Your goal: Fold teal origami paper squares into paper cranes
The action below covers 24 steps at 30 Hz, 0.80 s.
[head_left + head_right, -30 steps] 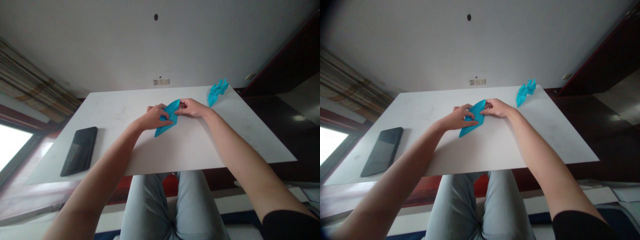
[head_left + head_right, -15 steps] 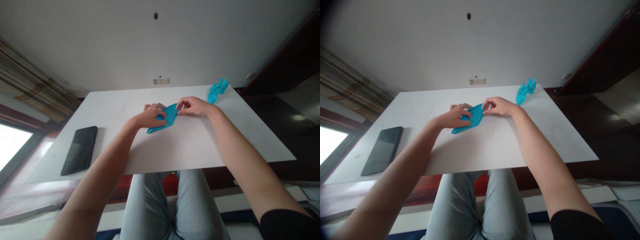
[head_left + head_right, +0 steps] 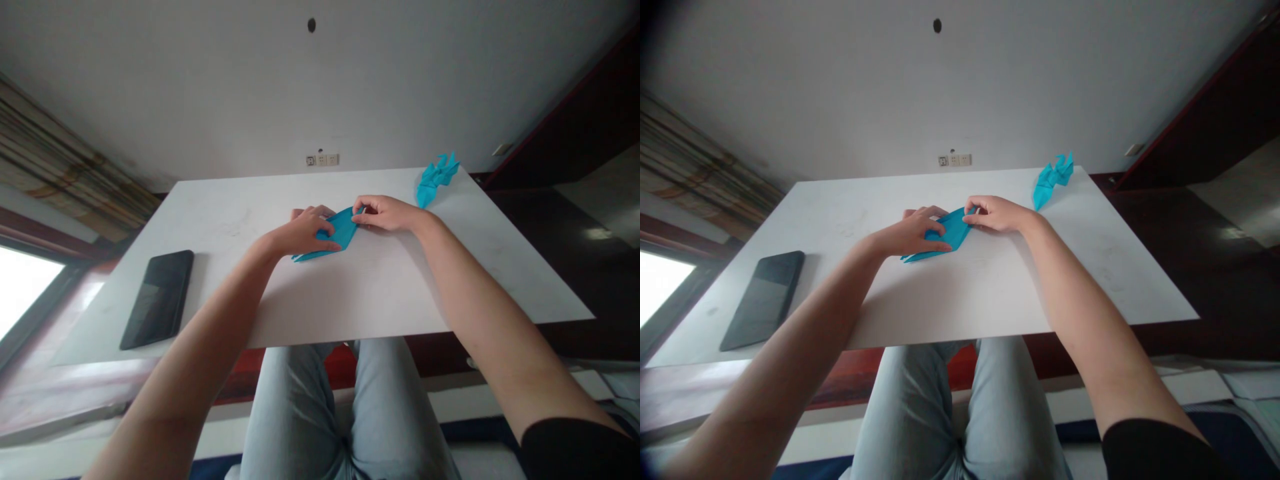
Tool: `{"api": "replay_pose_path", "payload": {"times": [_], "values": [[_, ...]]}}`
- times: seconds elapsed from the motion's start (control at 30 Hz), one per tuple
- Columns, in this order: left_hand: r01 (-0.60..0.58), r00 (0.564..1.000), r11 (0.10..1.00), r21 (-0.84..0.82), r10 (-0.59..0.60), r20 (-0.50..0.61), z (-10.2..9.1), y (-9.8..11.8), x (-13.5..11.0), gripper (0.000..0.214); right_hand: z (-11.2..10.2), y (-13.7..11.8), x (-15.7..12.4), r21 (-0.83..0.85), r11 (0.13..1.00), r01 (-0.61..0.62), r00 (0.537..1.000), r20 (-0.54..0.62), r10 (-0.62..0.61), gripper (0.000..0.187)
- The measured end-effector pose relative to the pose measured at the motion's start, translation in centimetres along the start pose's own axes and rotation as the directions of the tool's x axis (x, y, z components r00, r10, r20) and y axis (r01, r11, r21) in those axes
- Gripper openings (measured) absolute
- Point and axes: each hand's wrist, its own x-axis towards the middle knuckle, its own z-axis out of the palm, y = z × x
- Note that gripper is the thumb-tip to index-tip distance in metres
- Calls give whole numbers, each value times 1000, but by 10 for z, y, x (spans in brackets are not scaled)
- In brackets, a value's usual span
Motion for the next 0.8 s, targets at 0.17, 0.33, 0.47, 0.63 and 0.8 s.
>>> {"api": "replay_pose_path", "payload": {"times": [0.17, 0.33, 0.47, 0.63, 0.8], "values": [[11, 995, 1000, -11, -12, -103, 6, -2, 1, 38, 8, 6, 6, 186, 982, 42, 995, -94, -25, 61], [24, 963, 998, -59, -40, -268, 22, -6, 6, 88, 19, 15, 20, 258, 965, 45, 968, -251, 22, 59], [45, 954, 997, -56, -59, -294, 30, -3, 9, 90, 25, 17, 26, 295, 955, 18, 960, -272, 66, 56], [124, 961, 990, -71, -138, -239, 29, 5, 8, 69, 25, 13, 24, 266, 964, 9, 946, -316, 78, 48], [139, 964, 986, -90, -155, -218, 27, 6, 7, 62, 22, 11, 20, 274, 961, 31, 954, -294, 53, 43]]}}
